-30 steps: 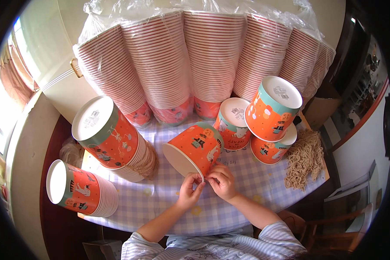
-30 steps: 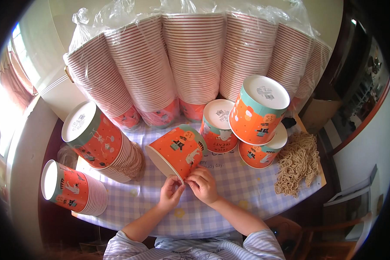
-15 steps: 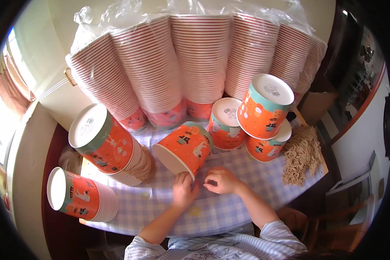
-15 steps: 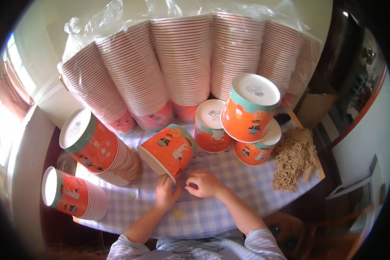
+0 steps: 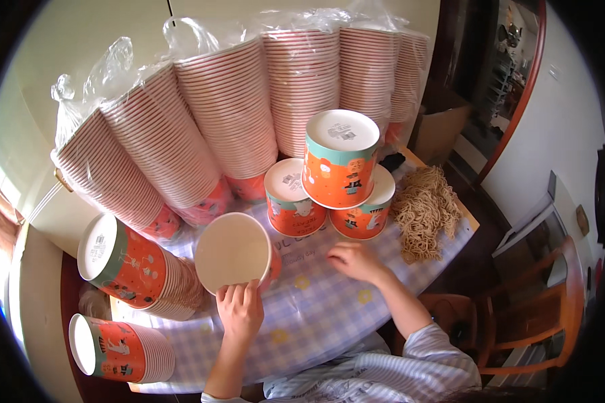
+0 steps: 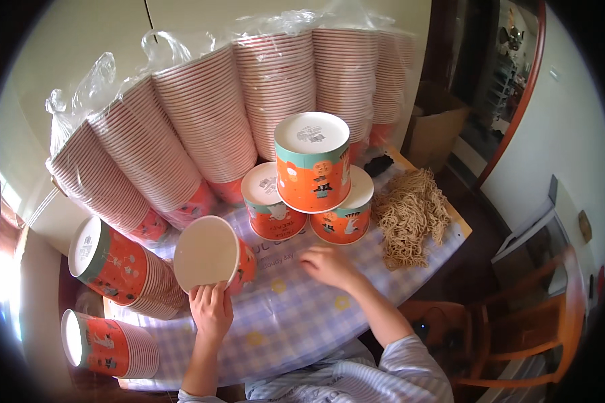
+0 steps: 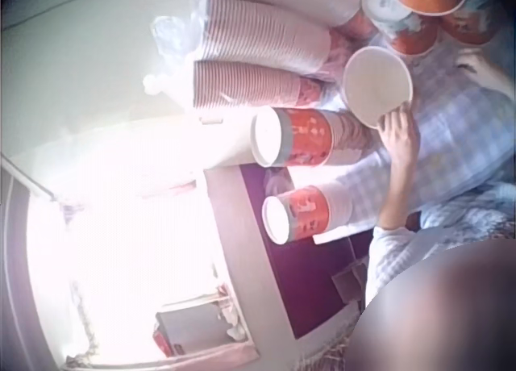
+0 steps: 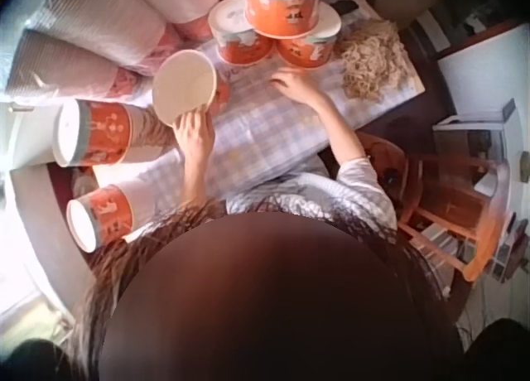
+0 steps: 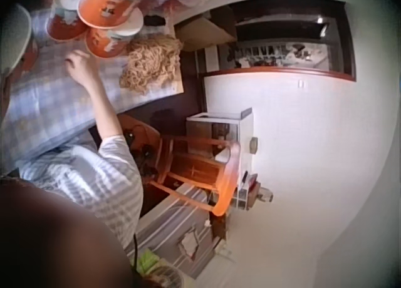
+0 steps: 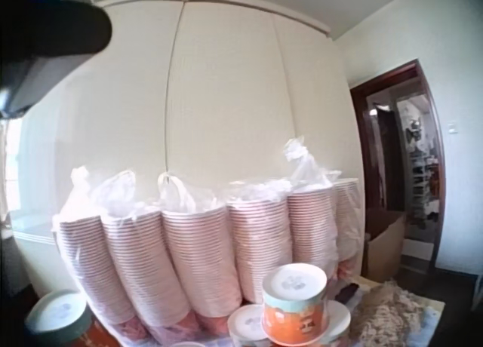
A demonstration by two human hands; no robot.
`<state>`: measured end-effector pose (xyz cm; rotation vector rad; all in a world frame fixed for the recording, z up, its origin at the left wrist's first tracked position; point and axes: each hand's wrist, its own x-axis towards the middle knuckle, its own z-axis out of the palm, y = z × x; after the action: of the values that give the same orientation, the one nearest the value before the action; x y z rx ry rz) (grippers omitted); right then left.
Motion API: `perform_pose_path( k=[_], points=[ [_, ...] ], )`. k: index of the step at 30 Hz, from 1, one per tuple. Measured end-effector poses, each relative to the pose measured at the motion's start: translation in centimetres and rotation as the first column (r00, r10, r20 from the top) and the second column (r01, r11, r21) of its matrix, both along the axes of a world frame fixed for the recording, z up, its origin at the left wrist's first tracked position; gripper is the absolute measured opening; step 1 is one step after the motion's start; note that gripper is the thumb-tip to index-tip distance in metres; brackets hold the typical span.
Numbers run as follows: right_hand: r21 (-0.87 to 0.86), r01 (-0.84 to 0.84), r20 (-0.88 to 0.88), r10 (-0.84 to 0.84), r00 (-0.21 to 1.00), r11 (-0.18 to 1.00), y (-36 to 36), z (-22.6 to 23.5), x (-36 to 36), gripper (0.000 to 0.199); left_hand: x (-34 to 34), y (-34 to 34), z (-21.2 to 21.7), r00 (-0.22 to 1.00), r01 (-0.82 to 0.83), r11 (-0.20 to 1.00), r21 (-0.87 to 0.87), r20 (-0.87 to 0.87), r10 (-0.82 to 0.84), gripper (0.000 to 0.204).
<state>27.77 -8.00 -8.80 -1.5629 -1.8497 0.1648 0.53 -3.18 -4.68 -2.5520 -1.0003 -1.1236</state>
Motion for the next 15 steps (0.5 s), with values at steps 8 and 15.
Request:
perform_pose_path(
  k=[8,15],
  points=[
    [0.206,0.611,0.617,-0.586,0.525,0.765,-4.3,-1.3,11.1,0.008,3.4,0.3,1.2,0.979,0.136,0.991,0.002,-0.153,-0.134,0.012],
    [0.157,0.554,0.496,-0.551,0.672,0.818,-4.8,-0.5,10.8,0.005,3.6,-0.1,2.6,0.969,0.068,0.988,-0.136,-0.225,-0.098,0.018]
  ],
)
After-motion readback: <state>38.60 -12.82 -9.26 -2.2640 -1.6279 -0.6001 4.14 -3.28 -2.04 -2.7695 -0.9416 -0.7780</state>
